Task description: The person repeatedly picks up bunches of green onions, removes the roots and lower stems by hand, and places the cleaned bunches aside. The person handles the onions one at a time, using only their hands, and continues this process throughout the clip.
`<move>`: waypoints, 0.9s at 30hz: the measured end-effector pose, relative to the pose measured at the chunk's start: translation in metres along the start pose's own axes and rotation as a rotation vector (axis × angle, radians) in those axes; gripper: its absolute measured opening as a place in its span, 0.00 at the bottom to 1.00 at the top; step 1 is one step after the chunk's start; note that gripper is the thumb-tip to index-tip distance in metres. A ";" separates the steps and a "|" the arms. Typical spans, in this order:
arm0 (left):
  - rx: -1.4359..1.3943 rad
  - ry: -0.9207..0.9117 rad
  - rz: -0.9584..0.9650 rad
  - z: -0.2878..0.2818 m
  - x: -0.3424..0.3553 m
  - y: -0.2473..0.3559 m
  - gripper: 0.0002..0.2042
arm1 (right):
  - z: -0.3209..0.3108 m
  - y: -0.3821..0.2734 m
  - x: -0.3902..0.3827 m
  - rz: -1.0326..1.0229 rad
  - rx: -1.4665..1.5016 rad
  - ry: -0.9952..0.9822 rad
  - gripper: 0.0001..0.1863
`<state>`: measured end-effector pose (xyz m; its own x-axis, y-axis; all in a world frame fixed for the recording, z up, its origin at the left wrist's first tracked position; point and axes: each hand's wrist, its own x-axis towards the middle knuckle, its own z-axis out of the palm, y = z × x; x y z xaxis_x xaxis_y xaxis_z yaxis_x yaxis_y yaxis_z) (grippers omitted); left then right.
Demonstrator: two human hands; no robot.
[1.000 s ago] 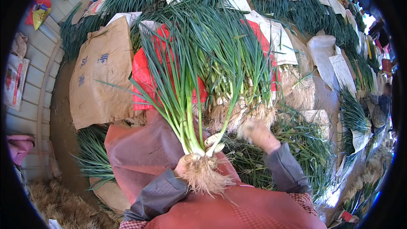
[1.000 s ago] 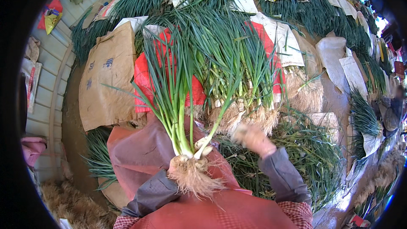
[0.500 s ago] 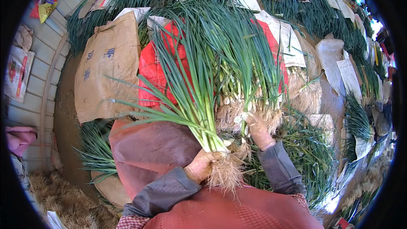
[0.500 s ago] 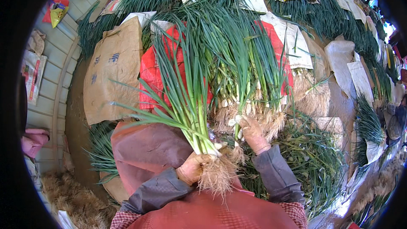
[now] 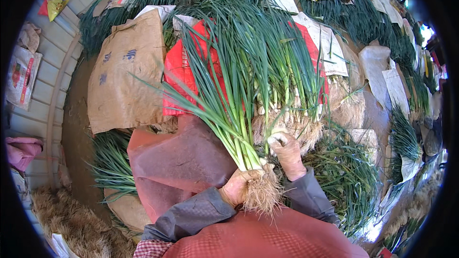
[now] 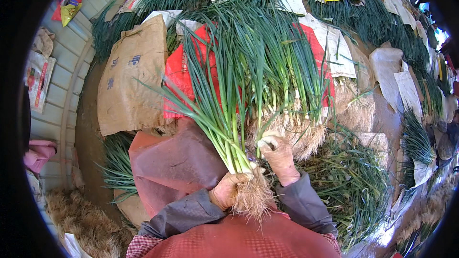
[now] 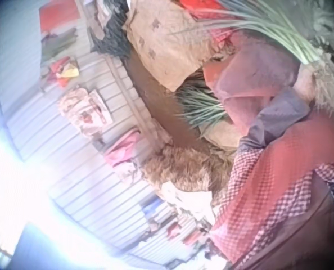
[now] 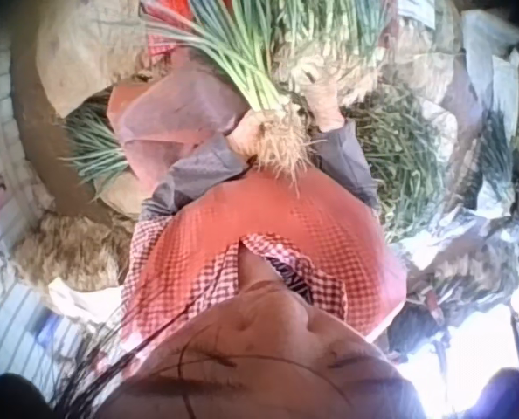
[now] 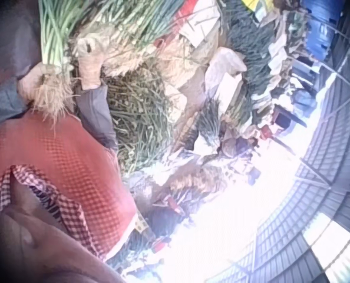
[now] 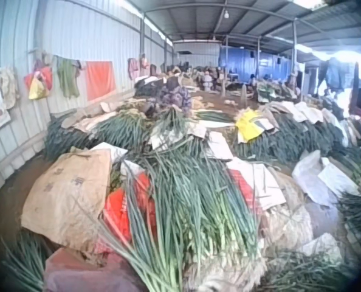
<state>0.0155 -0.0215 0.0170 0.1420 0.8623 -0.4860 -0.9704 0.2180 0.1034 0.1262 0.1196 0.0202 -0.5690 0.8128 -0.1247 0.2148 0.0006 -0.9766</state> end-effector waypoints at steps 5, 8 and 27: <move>0.020 -0.031 -0.002 -0.006 -0.002 0.002 0.14 | -0.021 -0.007 -0.021 0.343 0.791 -0.377 0.13; 0.008 -0.043 0.002 -0.009 -0.002 0.001 0.15 | -0.036 -0.014 -0.029 0.377 0.795 -0.532 0.19; 0.066 -0.073 -0.052 -0.012 -0.002 0.009 0.16 | -0.043 -0.078 -0.041 0.518 -0.318 -0.559 0.11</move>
<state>0.0043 -0.0273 0.0085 0.2083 0.8792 -0.4284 -0.9467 0.2914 0.1376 0.1669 0.1110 0.1087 -0.6289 0.3461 -0.6962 0.7252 -0.0614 -0.6857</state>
